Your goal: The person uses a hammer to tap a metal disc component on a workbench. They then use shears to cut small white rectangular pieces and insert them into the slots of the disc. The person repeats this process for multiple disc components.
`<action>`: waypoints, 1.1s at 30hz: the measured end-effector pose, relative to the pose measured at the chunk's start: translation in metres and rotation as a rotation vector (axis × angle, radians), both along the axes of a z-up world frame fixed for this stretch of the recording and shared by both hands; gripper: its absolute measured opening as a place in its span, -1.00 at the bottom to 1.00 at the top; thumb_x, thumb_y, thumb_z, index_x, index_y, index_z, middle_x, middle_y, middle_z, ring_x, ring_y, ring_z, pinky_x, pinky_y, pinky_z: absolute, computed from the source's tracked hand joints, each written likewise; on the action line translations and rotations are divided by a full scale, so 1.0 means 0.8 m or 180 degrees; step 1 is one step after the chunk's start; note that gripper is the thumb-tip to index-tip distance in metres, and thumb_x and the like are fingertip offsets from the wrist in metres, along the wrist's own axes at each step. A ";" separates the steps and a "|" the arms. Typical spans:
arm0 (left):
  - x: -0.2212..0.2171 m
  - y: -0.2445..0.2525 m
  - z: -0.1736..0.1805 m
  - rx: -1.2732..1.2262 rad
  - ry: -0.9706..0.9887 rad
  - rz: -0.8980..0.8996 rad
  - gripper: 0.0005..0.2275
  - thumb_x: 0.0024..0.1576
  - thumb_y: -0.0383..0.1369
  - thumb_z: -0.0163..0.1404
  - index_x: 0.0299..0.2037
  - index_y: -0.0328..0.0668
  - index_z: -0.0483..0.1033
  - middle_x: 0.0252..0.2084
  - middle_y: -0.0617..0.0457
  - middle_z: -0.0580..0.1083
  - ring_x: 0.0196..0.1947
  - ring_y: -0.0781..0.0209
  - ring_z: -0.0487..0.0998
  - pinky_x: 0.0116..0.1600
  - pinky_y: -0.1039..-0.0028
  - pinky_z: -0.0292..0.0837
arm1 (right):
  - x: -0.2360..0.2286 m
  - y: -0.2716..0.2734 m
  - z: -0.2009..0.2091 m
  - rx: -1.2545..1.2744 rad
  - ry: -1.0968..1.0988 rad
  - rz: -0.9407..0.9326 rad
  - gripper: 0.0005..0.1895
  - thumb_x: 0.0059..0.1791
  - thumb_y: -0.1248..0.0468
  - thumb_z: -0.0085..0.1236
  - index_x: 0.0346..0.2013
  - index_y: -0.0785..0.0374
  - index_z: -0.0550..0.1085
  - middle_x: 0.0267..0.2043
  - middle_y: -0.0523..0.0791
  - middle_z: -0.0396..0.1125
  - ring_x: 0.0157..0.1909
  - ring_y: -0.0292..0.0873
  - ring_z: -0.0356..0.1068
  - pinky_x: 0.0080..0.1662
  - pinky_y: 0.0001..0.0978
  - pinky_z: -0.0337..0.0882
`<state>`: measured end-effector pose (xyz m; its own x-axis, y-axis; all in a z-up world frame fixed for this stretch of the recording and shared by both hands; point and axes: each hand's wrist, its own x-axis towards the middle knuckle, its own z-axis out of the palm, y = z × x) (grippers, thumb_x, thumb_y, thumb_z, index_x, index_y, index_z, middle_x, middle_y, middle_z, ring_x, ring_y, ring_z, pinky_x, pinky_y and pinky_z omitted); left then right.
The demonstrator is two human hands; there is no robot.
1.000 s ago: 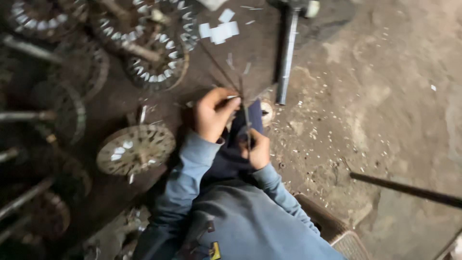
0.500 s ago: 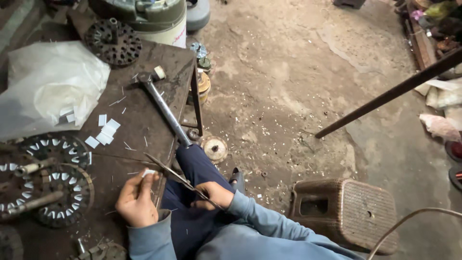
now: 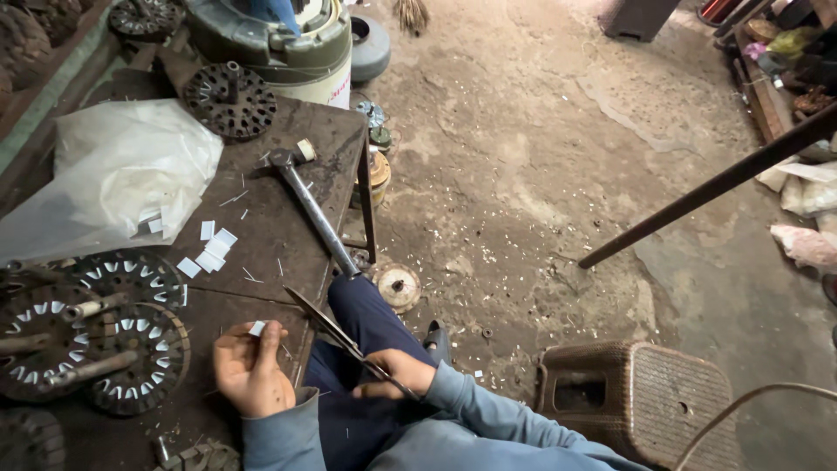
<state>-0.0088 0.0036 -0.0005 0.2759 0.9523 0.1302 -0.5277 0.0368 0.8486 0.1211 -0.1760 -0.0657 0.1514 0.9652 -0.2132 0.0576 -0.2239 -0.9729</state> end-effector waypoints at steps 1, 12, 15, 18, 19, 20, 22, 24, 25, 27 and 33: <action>0.001 0.002 0.000 -0.0011 -0.0013 0.0025 -0.78 0.18 -0.66 0.14 -0.02 -0.35 0.44 -0.14 -0.04 0.52 -0.17 0.24 0.56 0.02 0.43 0.54 | -0.001 0.000 0.005 -0.0054 -0.0102 0.0032 -0.64 -0.02 0.09 0.36 -0.30 0.30 0.43 -0.45 -0.25 0.28 -0.33 -0.38 0.25 -0.28 -0.45 0.28; -0.002 0.005 -0.020 -0.0189 -0.0101 -0.0128 -0.86 0.13 -0.62 0.18 -0.16 -0.37 0.52 -0.19 -0.01 0.55 -0.21 0.21 0.56 -0.03 0.39 0.53 | -0.027 -0.007 0.029 -0.0210 -0.0115 0.0042 -0.48 -0.07 -0.07 0.38 -0.14 0.27 0.40 -0.38 -0.21 0.24 -0.29 -0.32 0.24 -0.25 -0.45 0.28; -0.006 0.011 -0.041 -0.0303 -0.0102 -0.0168 -0.90 0.19 -0.58 0.18 -0.15 -0.37 0.53 -0.20 -0.06 0.56 -0.20 0.20 0.55 0.02 0.42 0.47 | -0.035 -0.011 0.030 -0.0024 -0.0483 0.0210 -0.46 -0.06 -0.05 0.39 -0.11 0.31 0.41 -0.36 -0.21 0.24 -0.28 -0.32 0.24 -0.24 -0.44 0.30; -0.003 0.019 -0.060 -0.0294 -0.0355 -0.0197 -0.88 0.19 -0.52 0.12 -0.11 -0.38 0.55 -0.16 -0.05 0.59 -0.14 0.20 0.60 0.09 0.43 0.51 | -0.039 -0.006 0.037 0.0000 -0.0368 0.0271 -0.43 -0.08 -0.01 0.38 0.03 0.29 0.41 -0.36 -0.23 0.23 -0.29 -0.35 0.22 -0.25 -0.46 0.29; -0.001 0.022 -0.063 -0.0412 -0.0364 -0.0210 -0.83 0.15 -0.55 0.14 -0.06 -0.38 0.54 -0.12 -0.01 0.57 -0.11 0.24 0.58 0.09 0.46 0.48 | -0.042 -0.004 0.042 -0.0109 -0.0218 0.0254 -0.42 -0.09 0.00 0.37 0.06 0.27 0.41 -0.37 -0.25 0.23 -0.30 -0.36 0.22 -0.26 -0.46 0.29; 0.001 0.020 -0.067 -0.0549 -0.0394 -0.0218 -0.76 0.11 -0.57 0.15 -0.02 -0.38 0.53 -0.08 0.03 0.55 -0.08 0.28 0.56 0.08 0.49 0.46 | -0.043 -0.006 0.047 -0.0243 -0.0089 0.0240 -0.41 -0.09 0.01 0.36 0.09 0.26 0.40 -0.38 -0.26 0.23 -0.31 -0.36 0.22 -0.26 -0.47 0.28; -0.004 0.016 -0.070 -0.0683 -0.0601 -0.0380 -0.79 0.19 -0.57 0.13 0.01 -0.41 0.53 -0.11 0.00 0.55 -0.11 0.26 0.56 0.04 0.50 0.46 | -0.047 -0.006 0.053 -0.0263 -0.0218 0.0322 -0.47 -0.09 0.04 0.38 0.00 0.27 0.41 -0.40 -0.25 0.19 -0.34 -0.36 0.19 -0.30 -0.46 0.26; -0.003 0.013 -0.067 -0.0604 -0.0678 -0.0348 -0.80 0.22 -0.59 0.14 0.03 -0.42 0.51 -0.11 0.00 0.54 -0.12 0.25 0.54 0.00 0.49 0.44 | -0.051 -0.004 0.057 -0.0233 -0.0198 0.0349 -0.52 -0.09 0.07 0.40 -0.09 0.27 0.40 -0.41 -0.25 0.17 -0.35 -0.36 0.16 -0.31 -0.46 0.24; -0.003 0.013 -0.064 -0.0556 -0.0717 -0.0347 -0.80 0.23 -0.60 0.14 0.04 -0.42 0.50 -0.11 0.00 0.53 -0.12 0.25 0.53 -0.02 0.49 0.43 | -0.051 -0.002 0.058 -0.0205 -0.0106 0.0344 -0.54 -0.09 0.08 0.41 -0.13 0.27 0.39 -0.41 -0.26 0.16 -0.35 -0.37 0.15 -0.31 -0.47 0.23; -0.002 0.014 -0.056 -0.0389 -0.1088 -0.0636 -0.68 0.20 -0.60 0.14 0.16 -0.31 0.49 -0.13 0.05 0.51 -0.14 0.29 0.52 -0.03 0.52 0.44 | -0.052 0.000 0.056 -0.0174 -0.0020 0.0307 -0.56 -0.10 0.10 0.43 -0.20 0.26 0.38 -0.42 -0.28 0.13 -0.37 -0.39 0.12 -0.33 -0.47 0.20; -0.003 0.007 -0.039 -0.0513 -0.0858 -0.0884 -0.75 0.21 -0.52 0.14 0.08 -0.35 0.51 -0.04 0.07 0.54 -0.07 0.36 0.52 0.06 0.57 0.44 | -0.047 -0.004 0.036 -0.0074 -0.0030 0.0008 -0.62 -0.12 0.19 0.44 -0.42 0.22 0.33 -0.53 -0.31 0.07 -0.44 -0.42 0.04 -0.42 -0.45 0.09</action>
<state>-0.0111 0.0091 -0.0318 0.5013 0.8607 0.0882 -0.6815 0.3300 0.6532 0.0832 -0.1789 -0.0372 0.1510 0.9604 -0.2340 0.0675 -0.2462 -0.9669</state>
